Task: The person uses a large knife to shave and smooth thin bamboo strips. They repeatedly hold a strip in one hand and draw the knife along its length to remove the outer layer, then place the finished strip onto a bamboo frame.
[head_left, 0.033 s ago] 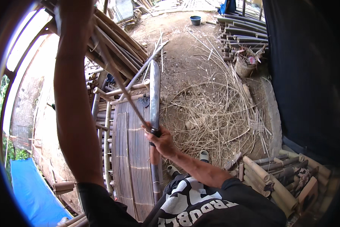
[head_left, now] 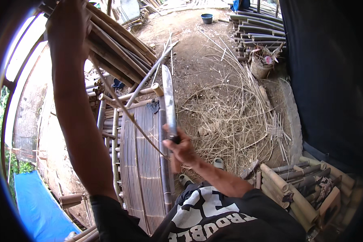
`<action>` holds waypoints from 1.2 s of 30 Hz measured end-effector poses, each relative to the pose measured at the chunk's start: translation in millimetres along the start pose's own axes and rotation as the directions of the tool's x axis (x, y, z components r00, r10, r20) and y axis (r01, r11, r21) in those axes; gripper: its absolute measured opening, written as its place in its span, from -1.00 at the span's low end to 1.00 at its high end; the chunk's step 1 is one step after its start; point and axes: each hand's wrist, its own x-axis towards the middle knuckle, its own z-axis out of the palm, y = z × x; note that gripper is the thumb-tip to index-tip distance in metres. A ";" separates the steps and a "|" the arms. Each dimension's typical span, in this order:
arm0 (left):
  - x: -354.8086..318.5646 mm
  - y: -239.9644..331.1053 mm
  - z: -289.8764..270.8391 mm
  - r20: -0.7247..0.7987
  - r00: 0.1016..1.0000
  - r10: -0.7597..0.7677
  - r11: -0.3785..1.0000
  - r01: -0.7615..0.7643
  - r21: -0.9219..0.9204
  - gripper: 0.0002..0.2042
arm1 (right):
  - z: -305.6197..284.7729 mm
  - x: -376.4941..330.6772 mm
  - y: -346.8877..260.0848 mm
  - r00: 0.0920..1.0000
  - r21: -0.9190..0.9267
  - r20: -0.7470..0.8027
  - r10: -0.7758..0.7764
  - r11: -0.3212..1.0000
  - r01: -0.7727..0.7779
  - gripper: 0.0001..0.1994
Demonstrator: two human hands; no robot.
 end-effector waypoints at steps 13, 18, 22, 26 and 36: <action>-147.0 19.7 -48.9 -0.190 0.978 0.081 0.991 -0.099 -0.091 -0.70 | -129.5 -116.1 -117.1 0.977 -0.617 -0.099 0.190 0.758 -0.211 -0.59; -96.5 40.7 -68.1 -0.241 0.912 0.332 0.942 -0.308 0.134 -0.67 | -101.8 -111.7 -140.7 0.942 -0.553 -0.115 0.314 0.768 -0.324 -0.60; -104.2 29.1 -86.9 -0.164 0.940 0.300 0.939 -0.321 -0.121 -0.66 | -86.8 -107.0 -133.4 0.927 -0.532 -0.121 0.356 0.765 -0.363 -0.63; -130.7 2.1 -88.6 -0.195 0.954 0.229 0.964 -0.250 -0.091 -0.64 | -68.8 -107.3 -121.2 0.981 -0.592 -0.057 0.188 0.785 -0.185 -0.65; -180.9 -8.5 -92.8 -0.282 0.909 0.307 0.929 -0.351 -0.120 -0.52 | 6.3 -105.8 -139.8 0.977 -0.768 0.203 0.067 0.629 0.116 -0.73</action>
